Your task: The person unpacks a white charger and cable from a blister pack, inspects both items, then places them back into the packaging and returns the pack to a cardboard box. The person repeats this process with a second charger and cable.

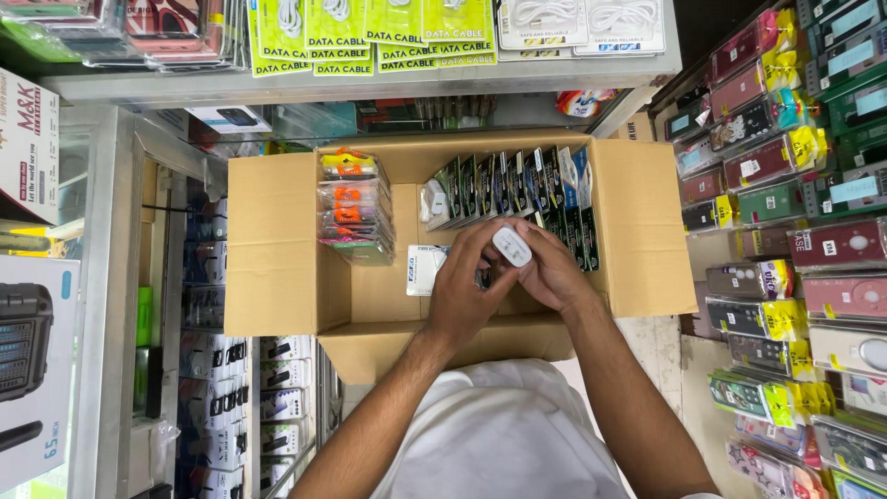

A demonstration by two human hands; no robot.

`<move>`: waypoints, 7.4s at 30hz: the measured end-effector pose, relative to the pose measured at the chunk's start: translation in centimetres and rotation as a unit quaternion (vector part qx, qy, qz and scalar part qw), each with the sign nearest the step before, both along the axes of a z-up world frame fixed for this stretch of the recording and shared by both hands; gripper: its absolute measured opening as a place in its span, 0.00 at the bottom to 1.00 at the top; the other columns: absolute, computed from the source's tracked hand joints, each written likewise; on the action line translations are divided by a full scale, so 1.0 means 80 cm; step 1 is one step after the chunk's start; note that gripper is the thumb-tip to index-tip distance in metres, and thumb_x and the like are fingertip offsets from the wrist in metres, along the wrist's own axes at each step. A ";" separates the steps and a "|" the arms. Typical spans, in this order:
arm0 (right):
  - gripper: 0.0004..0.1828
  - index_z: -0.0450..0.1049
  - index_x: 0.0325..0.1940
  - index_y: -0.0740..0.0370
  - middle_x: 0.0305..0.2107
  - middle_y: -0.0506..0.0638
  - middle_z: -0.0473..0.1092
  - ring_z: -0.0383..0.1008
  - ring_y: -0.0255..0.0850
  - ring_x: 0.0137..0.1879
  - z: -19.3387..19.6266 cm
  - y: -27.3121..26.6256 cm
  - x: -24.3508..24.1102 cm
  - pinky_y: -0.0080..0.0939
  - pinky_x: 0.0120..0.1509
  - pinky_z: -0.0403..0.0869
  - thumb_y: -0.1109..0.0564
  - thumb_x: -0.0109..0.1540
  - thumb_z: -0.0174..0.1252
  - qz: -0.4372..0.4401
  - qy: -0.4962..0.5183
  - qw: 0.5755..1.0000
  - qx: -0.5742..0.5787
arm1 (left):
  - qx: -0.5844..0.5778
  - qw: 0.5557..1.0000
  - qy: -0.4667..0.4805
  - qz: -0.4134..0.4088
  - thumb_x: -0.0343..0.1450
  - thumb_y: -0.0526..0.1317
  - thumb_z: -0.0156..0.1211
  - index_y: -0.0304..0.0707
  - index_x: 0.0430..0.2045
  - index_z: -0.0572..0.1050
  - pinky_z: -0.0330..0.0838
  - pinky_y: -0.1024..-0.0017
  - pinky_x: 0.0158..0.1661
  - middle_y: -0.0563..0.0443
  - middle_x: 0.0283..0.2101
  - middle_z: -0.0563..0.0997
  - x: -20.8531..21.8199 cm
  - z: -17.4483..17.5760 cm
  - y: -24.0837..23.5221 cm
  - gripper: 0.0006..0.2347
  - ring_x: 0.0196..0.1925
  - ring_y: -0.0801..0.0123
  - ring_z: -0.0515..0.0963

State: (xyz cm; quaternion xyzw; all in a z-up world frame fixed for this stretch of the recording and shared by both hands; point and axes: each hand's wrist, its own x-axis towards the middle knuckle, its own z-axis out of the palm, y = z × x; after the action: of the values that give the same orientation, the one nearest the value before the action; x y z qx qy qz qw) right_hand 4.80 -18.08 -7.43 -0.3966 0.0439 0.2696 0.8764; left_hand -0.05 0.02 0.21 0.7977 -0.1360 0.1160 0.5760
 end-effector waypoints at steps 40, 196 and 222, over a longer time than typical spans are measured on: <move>0.24 0.65 0.67 0.69 0.50 0.54 0.72 0.73 0.39 0.54 0.045 0.012 -0.040 0.41 0.65 0.71 0.59 0.68 0.60 -0.062 -0.177 0.979 -0.077 | -0.656 0.671 0.331 -0.105 0.76 0.48 0.53 0.33 0.59 0.69 0.70 0.65 0.61 0.45 0.58 0.77 0.027 -0.079 0.009 0.21 0.59 0.63 0.77; 0.21 0.69 0.62 0.63 0.51 0.46 0.76 0.75 0.37 0.53 -0.093 0.005 0.000 0.40 0.58 0.74 0.54 0.65 0.51 0.067 -0.059 0.956 -0.280 | 0.058 0.936 0.345 0.048 0.72 0.42 0.64 0.33 0.38 0.72 0.76 0.64 0.42 0.39 0.35 0.84 0.062 -0.272 0.043 0.11 0.38 0.58 0.84; 0.20 0.76 0.53 0.61 0.33 0.46 0.72 0.69 0.35 0.40 -0.232 0.007 -0.005 0.35 0.44 0.69 0.48 0.61 0.60 0.223 -0.126 0.836 -0.486 | -0.246 0.883 0.396 0.059 0.76 0.32 0.52 0.34 0.42 0.62 0.79 0.71 0.37 0.39 0.42 0.85 0.068 -0.426 0.046 0.06 0.39 0.66 0.84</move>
State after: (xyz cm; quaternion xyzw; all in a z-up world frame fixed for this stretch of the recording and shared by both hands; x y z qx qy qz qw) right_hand 4.36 -17.49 -25.99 -0.8011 -0.0308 0.3495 0.4849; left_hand 5.37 3.72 -33.84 0.6163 0.1835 -0.1460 0.7518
